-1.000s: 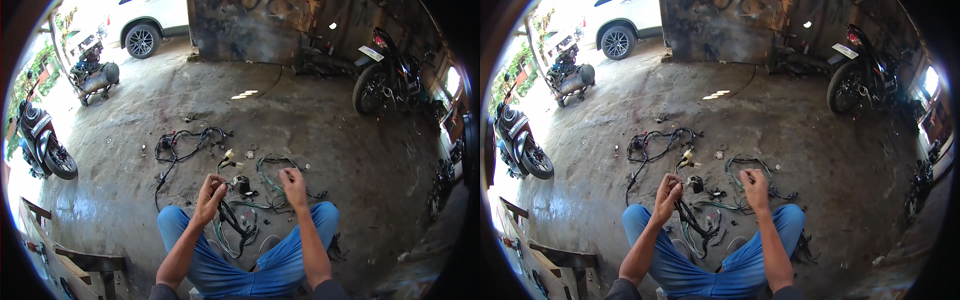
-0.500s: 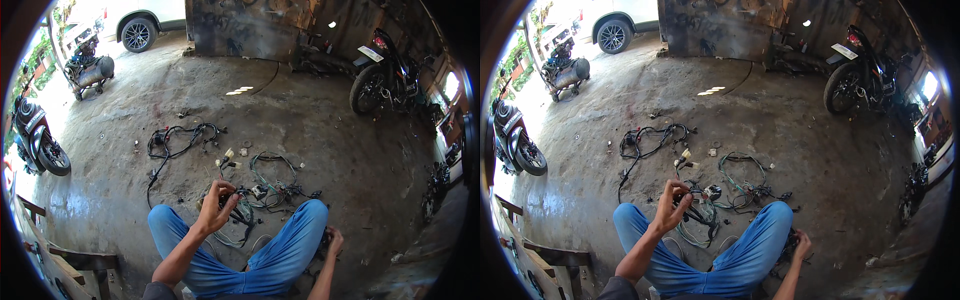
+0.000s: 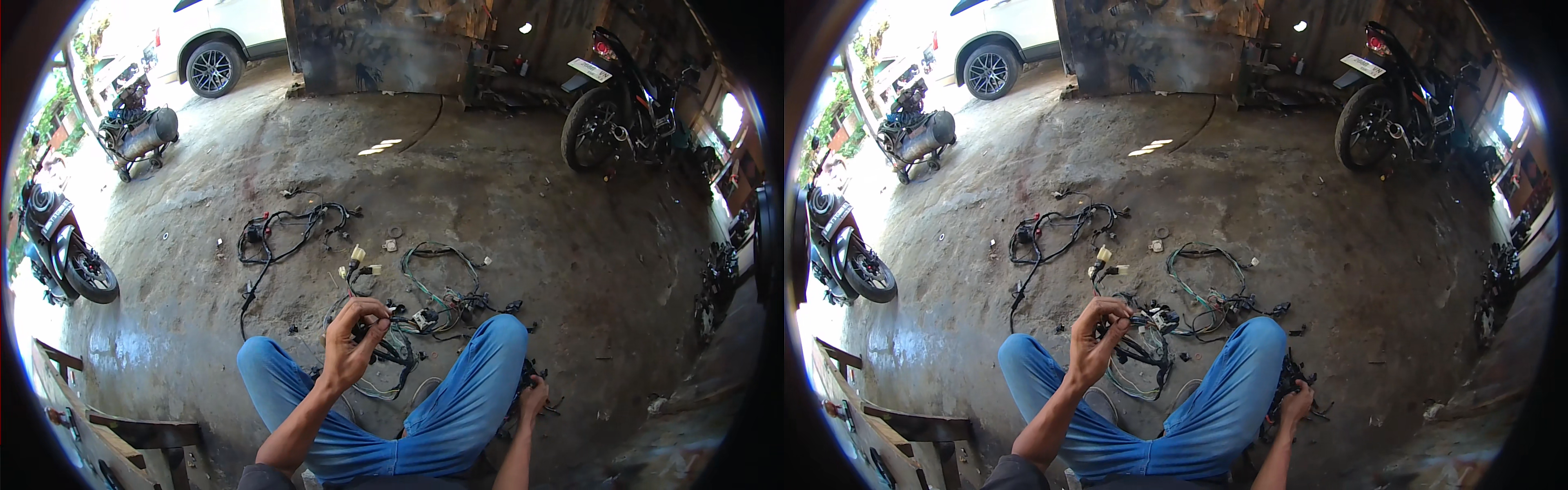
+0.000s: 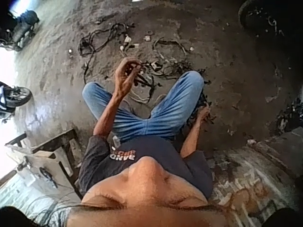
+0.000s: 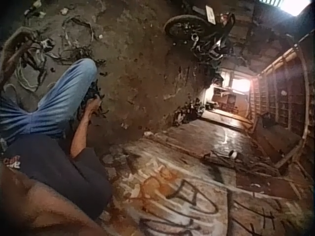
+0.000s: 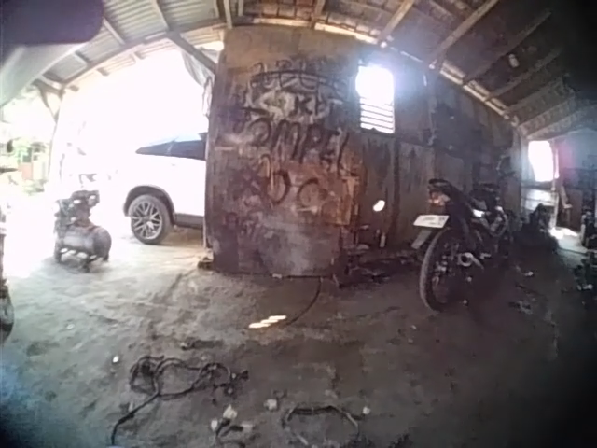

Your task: Inspect and organize a motorcycle wiring harness while sitting on the floor.

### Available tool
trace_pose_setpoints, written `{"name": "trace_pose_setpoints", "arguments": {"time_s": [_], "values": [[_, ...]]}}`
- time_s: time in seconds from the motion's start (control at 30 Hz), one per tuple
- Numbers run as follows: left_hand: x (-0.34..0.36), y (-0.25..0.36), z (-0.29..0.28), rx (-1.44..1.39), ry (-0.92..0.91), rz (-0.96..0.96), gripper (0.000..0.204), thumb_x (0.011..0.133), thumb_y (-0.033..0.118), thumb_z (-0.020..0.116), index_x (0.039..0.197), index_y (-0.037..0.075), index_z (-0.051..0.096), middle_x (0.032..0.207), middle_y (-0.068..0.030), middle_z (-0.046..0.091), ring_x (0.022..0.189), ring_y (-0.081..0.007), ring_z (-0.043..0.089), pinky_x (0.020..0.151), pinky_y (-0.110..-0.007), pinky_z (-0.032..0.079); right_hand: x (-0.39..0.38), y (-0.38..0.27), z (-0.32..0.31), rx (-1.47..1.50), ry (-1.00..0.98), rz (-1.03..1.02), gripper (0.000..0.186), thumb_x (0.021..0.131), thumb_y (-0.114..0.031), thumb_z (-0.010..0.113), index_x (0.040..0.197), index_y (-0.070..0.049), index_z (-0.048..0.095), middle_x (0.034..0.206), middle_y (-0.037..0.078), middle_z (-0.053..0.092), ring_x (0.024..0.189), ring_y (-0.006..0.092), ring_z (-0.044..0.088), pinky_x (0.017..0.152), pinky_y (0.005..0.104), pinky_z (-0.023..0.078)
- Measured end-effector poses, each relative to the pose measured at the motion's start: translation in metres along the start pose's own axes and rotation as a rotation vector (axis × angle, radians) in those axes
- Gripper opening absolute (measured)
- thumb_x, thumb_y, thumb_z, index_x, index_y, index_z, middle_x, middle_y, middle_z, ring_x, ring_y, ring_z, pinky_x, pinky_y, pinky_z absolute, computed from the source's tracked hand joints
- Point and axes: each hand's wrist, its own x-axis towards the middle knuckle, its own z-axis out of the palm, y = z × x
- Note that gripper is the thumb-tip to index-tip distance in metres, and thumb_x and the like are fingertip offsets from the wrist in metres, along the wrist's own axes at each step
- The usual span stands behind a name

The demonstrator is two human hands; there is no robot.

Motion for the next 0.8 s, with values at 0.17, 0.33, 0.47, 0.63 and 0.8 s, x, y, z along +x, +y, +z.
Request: {"name": "trace_pose_setpoints", "arguments": {"time_s": [0.17,0.33,0.47,0.63,0.8], "values": [[-0.009,0.006,-0.012,0.139,0.039,0.013,0.010,0.091,0.006,0.071,0.099,0.002,0.065,0.100,-0.0049,0.062,0.083,-0.0131,0.054,0.078,-0.027,0.045,0.012,-0.064,-0.016,0.072,-0.177,0.184,0.026,0.085,-0.007,0.072,0.110,-0.001,0.070,0.081,0.016,0.072,0.079,0.0343,0.071,0.077,0.0423,0.053],[-0.009,0.020,-0.003,-0.011,0.116,-0.106,0.013,0.094,0.011,0.067,0.099,0.000,0.063,0.090,-0.0007,0.057,0.081,-0.0084,0.050,0.076,-0.024,0.040,0.002,0.002,0.021,-0.115,-0.044,-0.164,0.040,0.078,-0.012,0.082,0.114,-0.001,0.068,0.096,0.023,0.069,0.093,0.0426,0.067,0.085,0.0486,0.052],[-0.017,0.009,-0.008,-0.039,0.210,-0.158,0.013,0.096,0.012,0.066,0.100,0.000,0.063,0.086,0.0021,0.058,0.077,-0.0049,0.048,0.071,-0.022,0.039,-0.020,-0.046,0.001,0.032,-0.329,0.242,0.034,0.080,-0.005,0.077,0.112,0.000,0.067,0.101,0.019,0.064,0.105,0.0426,0.062,0.088,0.0459,0.051],[-0.017,0.008,-0.002,-0.035,0.214,-0.147,0.013,0.097,0.012,0.066,0.102,0.000,0.064,0.082,0.0044,0.059,0.074,-0.0023,0.048,0.067,-0.019,0.038,-0.023,-0.027,0.007,0.229,-0.159,0.290,0.036,0.086,-0.003,0.071,0.120,-0.001,0.064,0.118,0.019,0.059,0.112,0.0383,0.061,0.091,0.0435,0.050],[-0.016,0.012,0.005,0.077,0.193,-0.099,0.012,0.095,0.009,0.067,0.101,-0.001,0.064,0.083,0.0021,0.060,0.074,-0.0042,0.051,0.068,-0.021,0.039,0.014,-0.218,-0.107,0.363,0.262,-0.106,0.031,0.097,-0.002,0.058,0.128,-0.003,0.061,0.127,0.017,0.056,0.118,0.0309,0.059,0.097,0.0429,0.050]]}}
